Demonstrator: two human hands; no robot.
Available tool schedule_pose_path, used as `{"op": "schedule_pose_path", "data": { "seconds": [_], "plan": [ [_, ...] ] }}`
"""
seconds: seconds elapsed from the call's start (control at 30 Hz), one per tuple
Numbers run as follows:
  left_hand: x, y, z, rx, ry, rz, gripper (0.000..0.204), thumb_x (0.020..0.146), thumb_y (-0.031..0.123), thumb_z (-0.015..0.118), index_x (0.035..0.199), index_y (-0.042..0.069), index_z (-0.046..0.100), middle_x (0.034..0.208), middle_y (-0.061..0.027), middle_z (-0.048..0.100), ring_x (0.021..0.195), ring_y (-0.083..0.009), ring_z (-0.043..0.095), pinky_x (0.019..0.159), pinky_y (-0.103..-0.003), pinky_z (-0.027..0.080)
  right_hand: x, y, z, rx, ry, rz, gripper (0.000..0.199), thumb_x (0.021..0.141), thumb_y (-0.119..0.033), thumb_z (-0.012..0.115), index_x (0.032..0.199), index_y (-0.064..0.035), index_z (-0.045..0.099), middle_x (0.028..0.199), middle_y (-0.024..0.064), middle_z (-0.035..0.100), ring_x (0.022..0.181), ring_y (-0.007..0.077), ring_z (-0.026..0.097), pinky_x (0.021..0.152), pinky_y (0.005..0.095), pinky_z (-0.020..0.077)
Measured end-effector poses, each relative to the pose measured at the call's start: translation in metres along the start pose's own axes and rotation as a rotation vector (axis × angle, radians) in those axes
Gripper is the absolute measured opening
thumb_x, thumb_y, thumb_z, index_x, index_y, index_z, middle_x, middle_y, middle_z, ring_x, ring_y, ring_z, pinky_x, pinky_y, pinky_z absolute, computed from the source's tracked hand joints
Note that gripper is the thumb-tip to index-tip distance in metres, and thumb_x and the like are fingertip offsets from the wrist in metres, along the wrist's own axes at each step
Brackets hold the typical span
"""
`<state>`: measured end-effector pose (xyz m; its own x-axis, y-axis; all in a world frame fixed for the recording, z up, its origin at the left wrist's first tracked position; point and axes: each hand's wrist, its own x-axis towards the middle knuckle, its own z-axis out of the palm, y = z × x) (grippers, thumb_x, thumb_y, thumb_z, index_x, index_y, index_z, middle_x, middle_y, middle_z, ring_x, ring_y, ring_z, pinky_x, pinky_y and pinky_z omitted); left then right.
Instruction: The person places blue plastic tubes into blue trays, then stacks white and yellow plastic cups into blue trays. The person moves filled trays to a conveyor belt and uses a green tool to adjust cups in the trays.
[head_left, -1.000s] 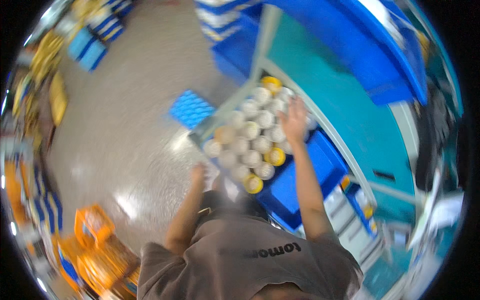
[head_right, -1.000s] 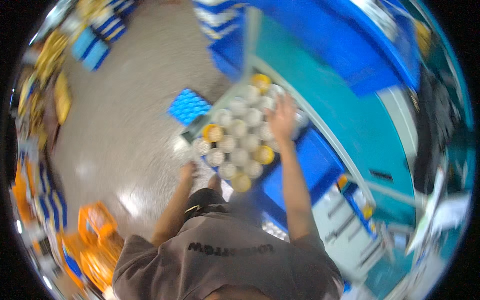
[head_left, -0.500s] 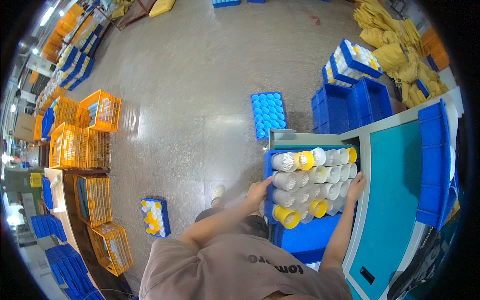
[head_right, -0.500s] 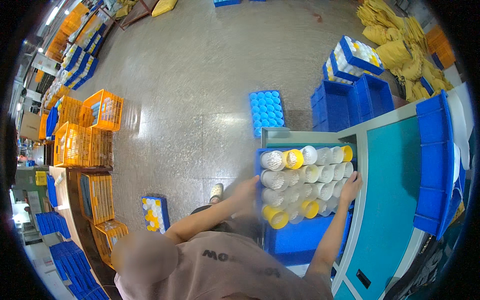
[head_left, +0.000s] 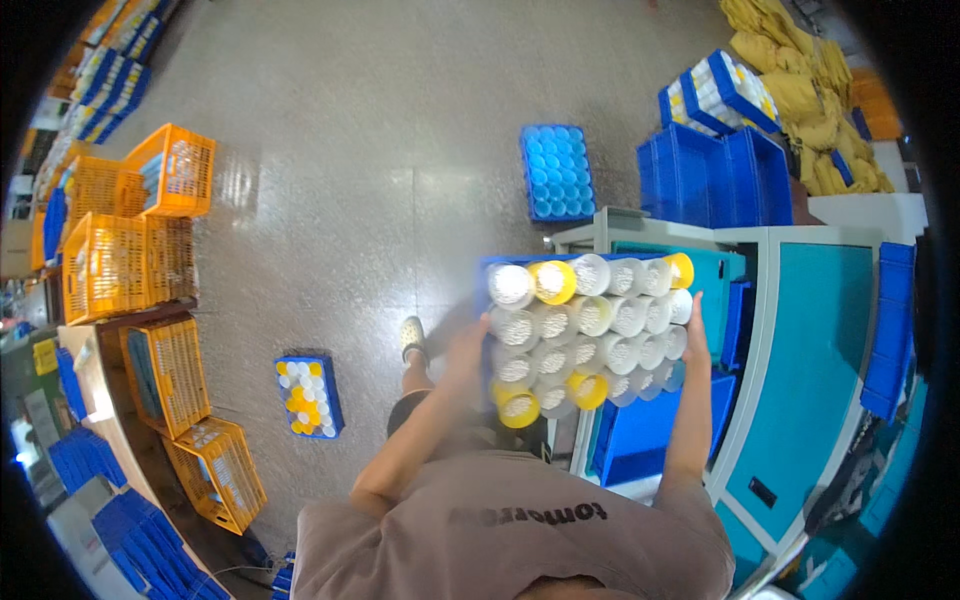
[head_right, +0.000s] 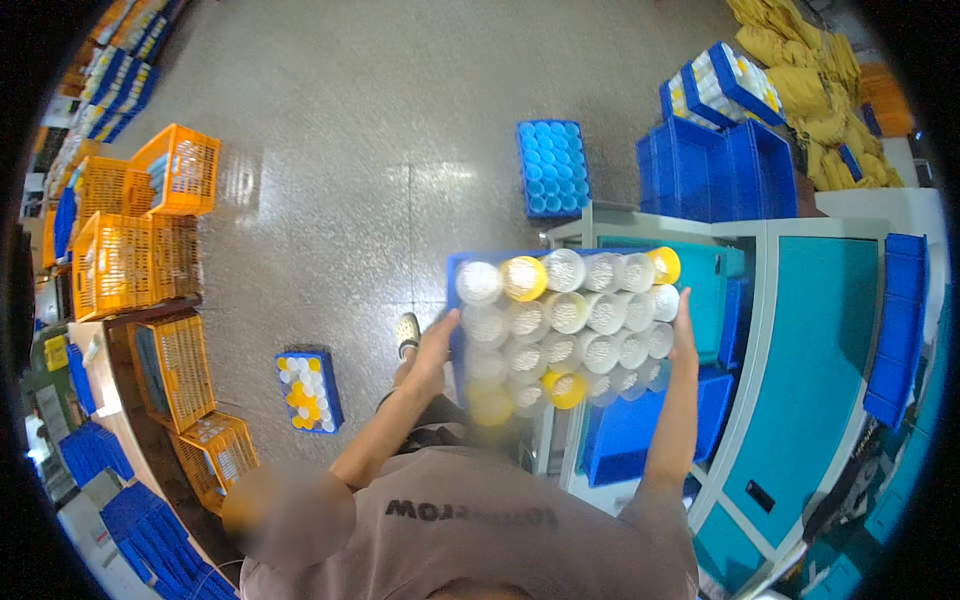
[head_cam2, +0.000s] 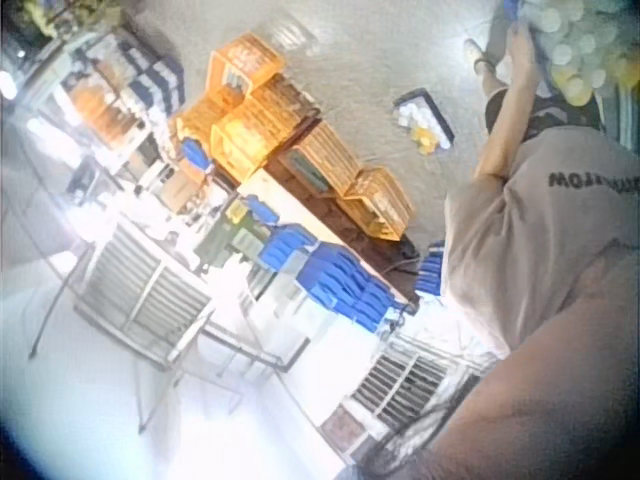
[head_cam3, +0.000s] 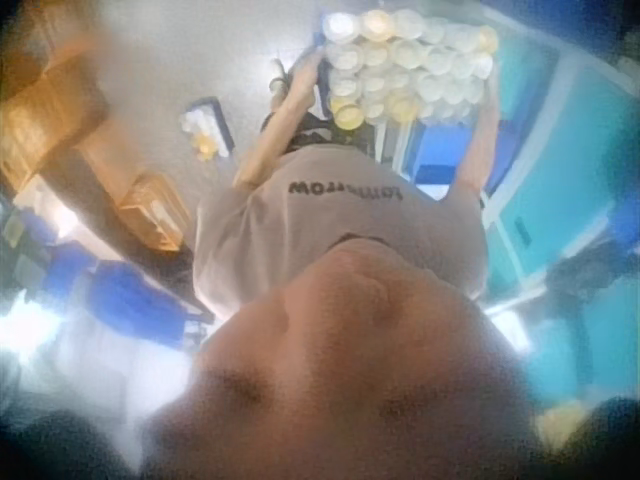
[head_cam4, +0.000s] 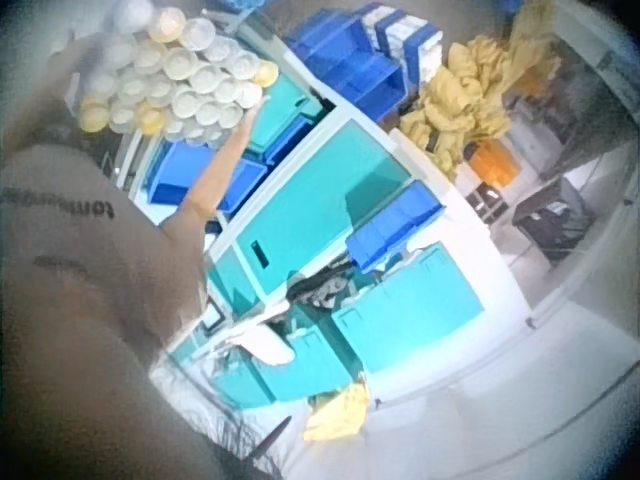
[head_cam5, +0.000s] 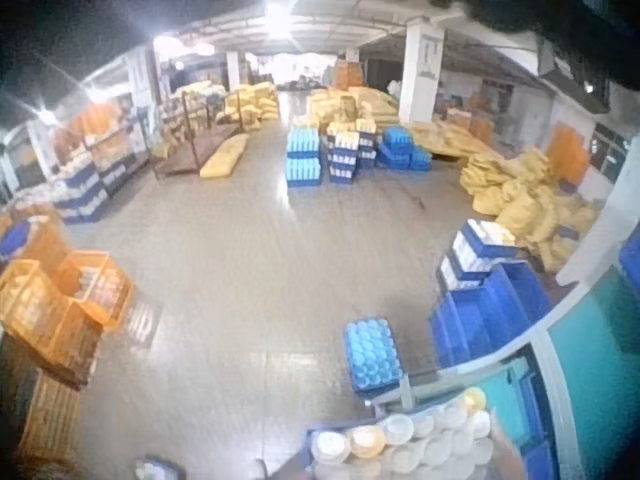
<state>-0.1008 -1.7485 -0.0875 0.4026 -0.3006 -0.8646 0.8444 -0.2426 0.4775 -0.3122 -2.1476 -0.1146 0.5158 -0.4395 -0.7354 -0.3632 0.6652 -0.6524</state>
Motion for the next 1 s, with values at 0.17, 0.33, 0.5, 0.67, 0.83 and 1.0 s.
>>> {"op": "schedule_pose_path", "data": {
  "seconds": [0.17,0.33,0.5,0.67,0.83,1.0],
  "plan": [
    [0.029,-0.032,-0.119,-0.311,0.18,0.046,0.048,0.102,0.042,0.05,0.114,-0.003,0.063,0.099,-0.0077,0.064,0.089,-0.0184,0.062,0.081,-0.034,0.053,-0.013,0.057,0.113,-0.05,0.007,0.087,0.092,0.093,-0.078,0.027,0.144,-0.0035,0.045,0.14,0.0151,0.054,0.128,0.0298,0.054,0.108,0.0432,0.0435],
    [0.067,-0.06,-0.228,-0.442,0.153,0.107,0.059,0.102,0.048,0.047,0.14,0.003,0.046,0.132,-0.0118,0.056,0.118,-0.0229,0.058,0.099,-0.04,0.048,0.077,0.162,0.193,-0.15,0.006,0.31,0.093,0.093,-0.078,0.03,0.144,-0.0026,0.046,0.142,0.0151,0.054,0.133,0.0293,0.05,0.111,0.0434,0.039],
    [0.228,-0.114,-0.312,-0.346,0.29,0.013,0.067,0.102,0.054,0.042,0.148,0.006,0.04,0.145,-0.0104,0.05,0.133,-0.0265,0.048,0.11,-0.042,0.038,0.25,0.305,0.227,-0.228,0.04,0.434,0.093,0.093,-0.077,0.028,0.147,-0.0018,0.042,0.145,0.0152,0.05,0.136,0.0291,0.045,0.111,0.0436,0.0383],
    [0.443,-0.202,-0.359,-0.272,0.117,0.051,0.065,0.106,0.052,0.031,0.154,0.008,0.03,0.155,-0.0093,0.038,0.142,-0.0267,0.036,0.118,-0.043,0.026,0.408,0.417,0.2,-0.284,0.069,0.325,0.095,0.092,-0.078,0.027,0.145,-0.0008,0.044,0.147,0.0187,0.047,0.137,0.0329,0.043,0.112,0.0459,0.0383],
    [0.607,-0.264,-0.364,-0.245,0.129,-0.013,0.078,0.101,0.063,0.032,0.151,0.003,0.034,0.151,-0.0131,0.044,0.137,-0.0285,0.043,0.116,-0.042,0.031,0.518,0.479,0.16,-0.224,0.137,0.267,0.098,0.093,-0.078,0.02,0.146,0.0019,0.041,0.144,0.0197,0.05,0.135,0.0326,0.046,0.113,0.0442,0.0383],
    [0.644,-0.295,-0.381,-0.101,0.235,-0.101,0.083,0.1,0.067,0.03,0.151,0.001,0.034,0.148,-0.0181,0.046,0.138,-0.0295,0.043,0.114,-0.041,0.032,0.524,0.49,0.128,-0.178,0.192,0.27,0.094,0.093,-0.078,0.029,0.145,-0.0012,0.043,0.146,0.0182,0.049,0.138,0.033,0.044,0.113,0.0452,0.0374]
  ]
}}
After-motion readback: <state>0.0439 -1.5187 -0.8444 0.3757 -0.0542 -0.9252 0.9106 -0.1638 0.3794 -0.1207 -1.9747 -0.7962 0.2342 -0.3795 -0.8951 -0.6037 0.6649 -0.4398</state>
